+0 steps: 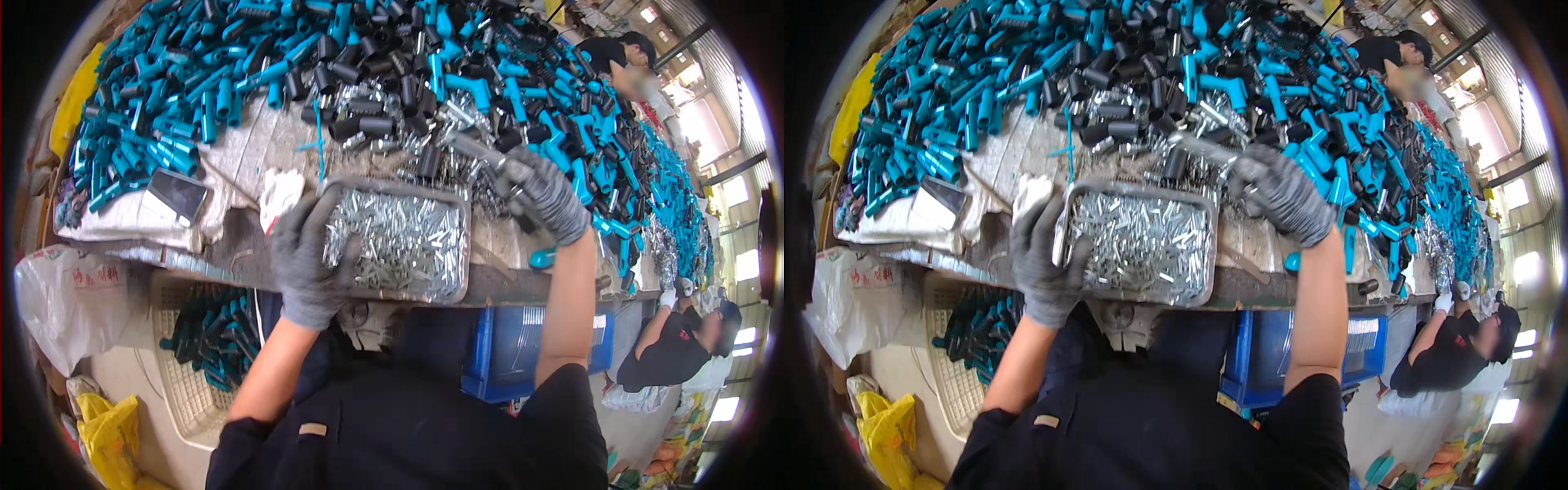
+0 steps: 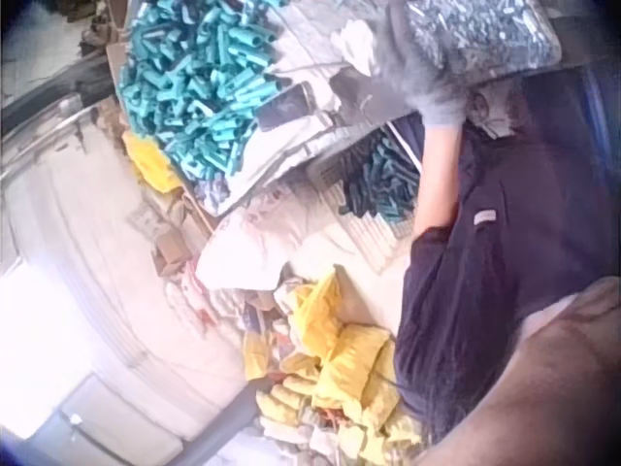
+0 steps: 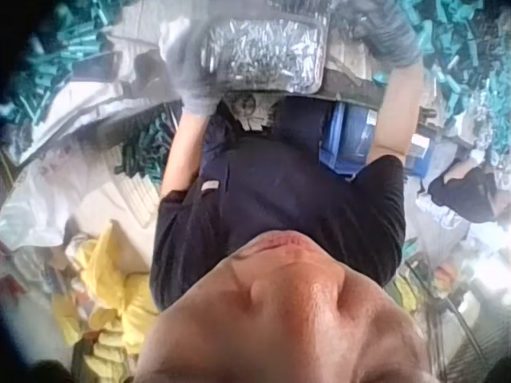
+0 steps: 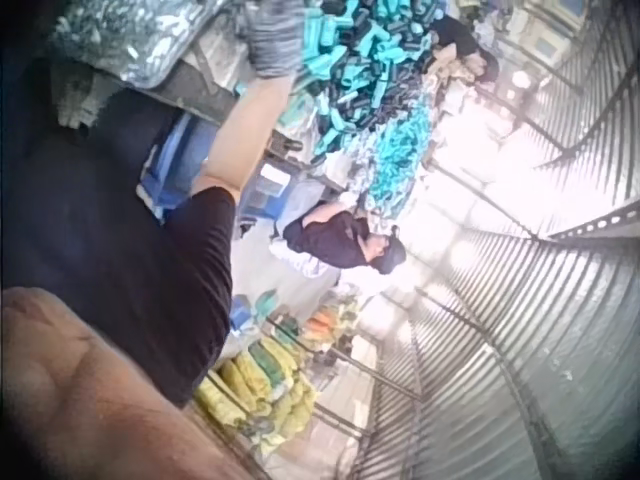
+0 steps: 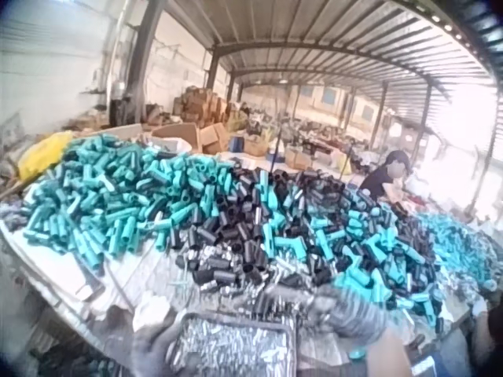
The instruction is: The person assembles tool handles by inserting metal pins, rods, and sleeves into plastic casings by hand.
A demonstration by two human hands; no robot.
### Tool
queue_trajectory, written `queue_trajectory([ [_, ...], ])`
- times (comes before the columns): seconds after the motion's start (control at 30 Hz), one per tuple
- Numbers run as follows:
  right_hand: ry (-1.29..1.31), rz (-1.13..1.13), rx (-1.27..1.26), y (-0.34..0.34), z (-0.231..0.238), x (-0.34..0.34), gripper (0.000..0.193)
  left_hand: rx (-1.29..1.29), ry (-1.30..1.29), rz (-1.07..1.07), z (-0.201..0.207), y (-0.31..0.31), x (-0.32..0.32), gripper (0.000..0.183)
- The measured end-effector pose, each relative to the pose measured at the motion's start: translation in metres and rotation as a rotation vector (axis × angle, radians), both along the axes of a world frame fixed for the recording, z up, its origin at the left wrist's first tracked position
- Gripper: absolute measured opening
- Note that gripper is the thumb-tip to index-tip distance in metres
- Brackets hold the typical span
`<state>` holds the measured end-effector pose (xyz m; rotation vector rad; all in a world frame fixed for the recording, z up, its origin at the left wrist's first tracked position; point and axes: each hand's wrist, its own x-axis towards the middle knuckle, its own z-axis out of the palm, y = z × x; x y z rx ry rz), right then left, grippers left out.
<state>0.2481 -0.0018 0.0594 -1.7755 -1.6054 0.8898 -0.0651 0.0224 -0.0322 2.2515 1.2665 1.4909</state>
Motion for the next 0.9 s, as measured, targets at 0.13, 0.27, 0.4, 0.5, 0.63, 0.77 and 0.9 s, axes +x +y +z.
queue_trajectory([
  [0.13, 0.476, 0.13, -0.157, -0.029, -0.027, -0.06, 0.034, 0.201, 0.447, -0.315, 0.051, 0.009, 0.037, 0.05],
  [0.27, 1.309, -0.07, 0.068, -0.038, -0.073, -0.069, 0.038, -0.246, 0.163, -0.414, 0.029, 0.011, 0.026, 0.031],
  [0.4, 1.976, -0.348, -0.026, -0.045, -0.093, -0.107, 0.029, -0.733, -0.564, -0.593, 0.012, -0.019, 0.015, 0.03],
  [0.5, 1.99, -0.5, -0.015, -0.052, -0.101, -0.129, 0.028, -0.742, -0.579, -0.73, 0.028, -0.038, 0.018, 0.029],
  [0.63, 1.884, -0.5, -0.024, -0.056, -0.092, -0.15, 0.028, -0.431, -0.437, -0.656, 0.027, -0.049, 0.036, 0.025],
  [0.77, 2.039, -0.294, -0.076, -0.066, -0.081, -0.17, 0.032, -0.256, -0.485, -0.505, 0.029, -0.039, 0.039, 0.024],
  [0.9, 1.62, -0.184, -0.07, -0.078, -0.077, -0.169, 0.04, -0.583, -0.499, -0.626, 0.051, -0.036, 0.026, 0.037],
])
